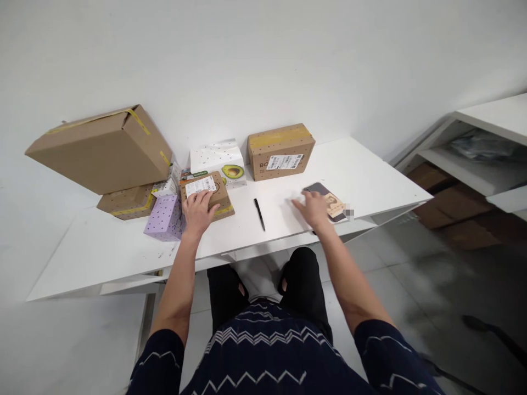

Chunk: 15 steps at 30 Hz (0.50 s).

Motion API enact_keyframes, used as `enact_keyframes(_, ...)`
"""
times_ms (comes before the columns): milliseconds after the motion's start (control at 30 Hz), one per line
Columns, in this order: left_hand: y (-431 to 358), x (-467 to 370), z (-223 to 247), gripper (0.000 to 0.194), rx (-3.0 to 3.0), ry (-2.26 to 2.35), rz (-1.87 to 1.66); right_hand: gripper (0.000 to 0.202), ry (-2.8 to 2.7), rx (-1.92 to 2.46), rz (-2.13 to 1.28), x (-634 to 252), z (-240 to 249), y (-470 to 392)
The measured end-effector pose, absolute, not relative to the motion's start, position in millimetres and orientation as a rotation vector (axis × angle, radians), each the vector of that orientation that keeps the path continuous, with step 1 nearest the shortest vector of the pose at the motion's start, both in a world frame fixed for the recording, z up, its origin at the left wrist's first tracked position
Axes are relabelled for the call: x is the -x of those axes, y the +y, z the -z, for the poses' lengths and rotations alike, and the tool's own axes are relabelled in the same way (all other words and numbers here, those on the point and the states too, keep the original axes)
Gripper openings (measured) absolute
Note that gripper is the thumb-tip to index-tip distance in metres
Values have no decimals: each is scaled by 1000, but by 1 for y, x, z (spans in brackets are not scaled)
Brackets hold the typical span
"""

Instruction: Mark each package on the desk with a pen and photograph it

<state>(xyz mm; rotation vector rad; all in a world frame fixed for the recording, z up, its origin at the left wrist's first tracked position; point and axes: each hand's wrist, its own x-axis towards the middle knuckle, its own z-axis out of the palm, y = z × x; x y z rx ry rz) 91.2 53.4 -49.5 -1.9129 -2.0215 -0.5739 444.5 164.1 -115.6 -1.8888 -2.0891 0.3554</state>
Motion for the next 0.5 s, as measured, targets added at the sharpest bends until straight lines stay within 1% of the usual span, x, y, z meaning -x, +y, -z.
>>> enact_keyframes(67, 56, -102, 47, 46, 1878, -1997, 643, 50, -2174, 1729, -621, -401, 108, 152)
enact_keyframes(167, 64, -127, 43, 42, 1881, -1906, 810, 54, -2314, 1657, -782, -341, 104, 137)
enact_keyframes(267, 79, -153, 40, 41, 2010, -1801, 1004, 40, -2358, 1693, -825, -311, 106, 134)
enact_keyframes(367, 99, -169, 39, 42, 2091, -1821, 1221, 34, -2340, 1705, -830, -319, 109, 144)
enact_keyframes(500, 130, -179, 42, 46, 2165, -1975, 1465, 28, -2221, 1698, -751, -372, 107, 174)
